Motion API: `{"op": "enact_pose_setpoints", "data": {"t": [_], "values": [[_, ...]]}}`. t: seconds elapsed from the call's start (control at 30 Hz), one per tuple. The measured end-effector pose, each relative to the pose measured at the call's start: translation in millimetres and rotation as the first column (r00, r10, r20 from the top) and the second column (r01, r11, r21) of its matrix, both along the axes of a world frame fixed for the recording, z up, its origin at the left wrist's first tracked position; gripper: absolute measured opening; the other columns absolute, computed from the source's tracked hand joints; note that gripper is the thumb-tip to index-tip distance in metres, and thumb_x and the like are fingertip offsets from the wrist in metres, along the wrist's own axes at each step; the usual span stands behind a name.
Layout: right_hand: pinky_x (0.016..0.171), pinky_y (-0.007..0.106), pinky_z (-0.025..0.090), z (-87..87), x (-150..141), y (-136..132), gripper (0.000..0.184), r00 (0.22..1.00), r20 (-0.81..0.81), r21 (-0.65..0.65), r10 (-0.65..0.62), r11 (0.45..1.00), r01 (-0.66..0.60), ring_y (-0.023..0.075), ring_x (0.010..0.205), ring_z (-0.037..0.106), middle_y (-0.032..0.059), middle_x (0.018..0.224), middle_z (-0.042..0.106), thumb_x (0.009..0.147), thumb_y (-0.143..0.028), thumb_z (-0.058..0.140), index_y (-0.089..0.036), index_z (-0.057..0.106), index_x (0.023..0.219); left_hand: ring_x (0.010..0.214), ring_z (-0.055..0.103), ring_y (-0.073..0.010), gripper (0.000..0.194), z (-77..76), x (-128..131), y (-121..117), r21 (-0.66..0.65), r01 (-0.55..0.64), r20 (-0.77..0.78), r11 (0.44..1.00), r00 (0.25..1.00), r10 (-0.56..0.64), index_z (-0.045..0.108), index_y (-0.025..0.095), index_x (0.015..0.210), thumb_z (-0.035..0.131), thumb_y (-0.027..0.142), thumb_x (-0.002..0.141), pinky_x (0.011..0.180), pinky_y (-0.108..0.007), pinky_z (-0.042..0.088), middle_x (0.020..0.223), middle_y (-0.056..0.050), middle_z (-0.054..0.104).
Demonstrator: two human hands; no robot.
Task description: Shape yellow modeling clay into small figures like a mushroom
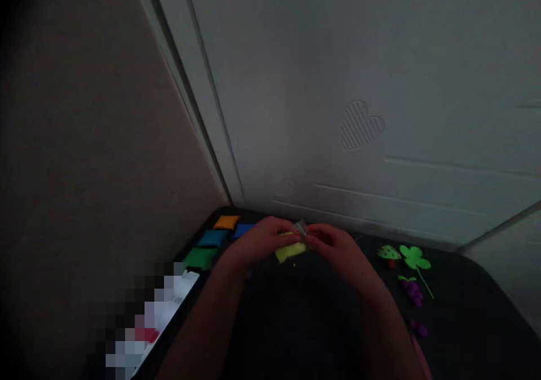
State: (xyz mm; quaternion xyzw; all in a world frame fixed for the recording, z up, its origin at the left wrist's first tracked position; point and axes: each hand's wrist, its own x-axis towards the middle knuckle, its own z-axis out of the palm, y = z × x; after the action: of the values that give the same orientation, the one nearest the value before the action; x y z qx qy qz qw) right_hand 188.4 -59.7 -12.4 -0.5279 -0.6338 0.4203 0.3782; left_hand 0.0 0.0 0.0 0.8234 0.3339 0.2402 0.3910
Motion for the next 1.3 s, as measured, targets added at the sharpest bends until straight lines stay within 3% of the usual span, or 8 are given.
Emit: {"op": "enact_pose_setpoints", "data": {"t": [0.1,0.2,0.33,0.53,0.83,1.07,1.17,1.3], "values": [[0.07,0.027,0.042,14.3,7,-5,0.024,0.999,0.034,-0.003,0.008,1.0,-0.008,0.0148,0.075,0.059,-0.0007,0.079,0.066,0.08,-0.043,0.058,-0.022,0.068,0.082,0.066,0.054,-0.012,0.027,14.1,0,-8,-0.061,0.028,0.008,0.998,1.0,-0.027,0.067,0.016,0.082,0.054,0.039,0.081,0.059,-0.024,0.04,0.074,0.0,0.063],[0.064,0.027,0.04,26.8,9,-12,0.021,0.997,0.015,0.032,-0.078,0.997,0.077,0.0134,0.068,0.054,-0.0016,0.071,0.062,0.078,-0.042,0.06,-0.021,0.067,0.077,0.089,0.058,-0.0174,0.034,25.9,6,-22,0.096,-0.187,0.105,0.978,0.979,0.177,0.061,0.019,0.104,0.06,0.04,0.077,0.078,-0.031,0.045,0.101,-0.004,0.065],[0.062,0.027,0.038,37.3,6,-21,0.021,0.976,-0.022,0.081,-0.217,0.973,0.218,0.0131,0.065,0.052,-0.0018,0.068,0.059,0.075,-0.041,0.063,-0.02,0.063,0.073,0.111,0.049,-0.0214,0.038,39.1,23,-50,0.356,-0.614,0.37,0.704,0.785,0.497,0.052,0.018,0.113,0.06,0.033,0.079,0.094,-0.038,0.04,0.115,-0.009,0.056],[0.064,0.029,0.039,42.6,8,-37,0.016,0.947,-0.032,0.168,-0.32,0.932,0.321,0.014,0.065,0.052,-0.0018,0.069,0.057,0.074,-0.035,0.064,-0.02,0.058,0.072,0.078,0.057,-0.0141,0.025,50.4,42,-76,0.062,-0.292,0.283,0.954,0.922,0.264,0.056,0.02,0.084,0.058,0.045,0.08,0.07,-0.028,0.045,0.082,0.001,0.06],[0.053,0.022,0.032,43.5,-2,-47,0.019,0.991,-0.071,0.124,-0.111,0.985,0.119,0.0088,0.058,0.042,-0.005,0.063,0.049,0.076,-0.028,0.064,-0.019,0.05,0.066,0.07,0.057,-0.0086,0.011,43.0,30,-67,-0.236,-0.067,0.342,0.969,0.928,0.147,0.06,0.019,0.077,0.066,0.028,0.076,0.065,-0.02,0.045,0.074,0.004,0.061],[0.065,0.028,0.043,42.9,-6,-46,0.014,0.952,-0.111,0.277,-0.286,0.911,0.306,0.0124,0.069,0.054,-0.0011,0.075,0.058,0.083,-0.034,0.057,-0.02,0.056,0.079,0.069,0.057,-0.0101,0.005,35.8,41,-71,0.141,-0.435,0.311,0.889,0.872,0.377,0.051,0.019,0.078,0.055,0.018,0.078,0.062,-0.022,0.043,0.074,0.003,0.057],[0.073,0.031,0.044,40.2,-10,-48,0.005,0.908,-0.062,0.434,-0.414,0.808,0.398,0.014,0.079,0.058,0.0008,0.083,0.062,0.083,-0.025,0.056,-0.021,0.056,0.081,0.073,0.058,-0.0122,0.008,32.4,48,-75,0.269,-0.451,0.244,0.851,0.887,0.393,0.049,0.021,0.085,0.052,0.015,0.079,0.066,-0.026,0.045,0.078,0.002,0.057],[0.078,0.03,0.047,38.4,-14,-52,0.008,0.878,-0.211,0.493,-0.429,0.729,0.475,0.0123,0.084,0.061,-0.0008,0.091,0.064,0.082,-0.019,0.058,-0.023,0.052,0.08,0.076,0.058,-0.0116,0.018,35.3,44,-82,0.236,-0.355,0.277,0.904,0.917,0.288,0.049,0.024,0.095,0.053,0.015,0.08,0.07,-0.027,0.047,0.083,0.002,0.058]]}}
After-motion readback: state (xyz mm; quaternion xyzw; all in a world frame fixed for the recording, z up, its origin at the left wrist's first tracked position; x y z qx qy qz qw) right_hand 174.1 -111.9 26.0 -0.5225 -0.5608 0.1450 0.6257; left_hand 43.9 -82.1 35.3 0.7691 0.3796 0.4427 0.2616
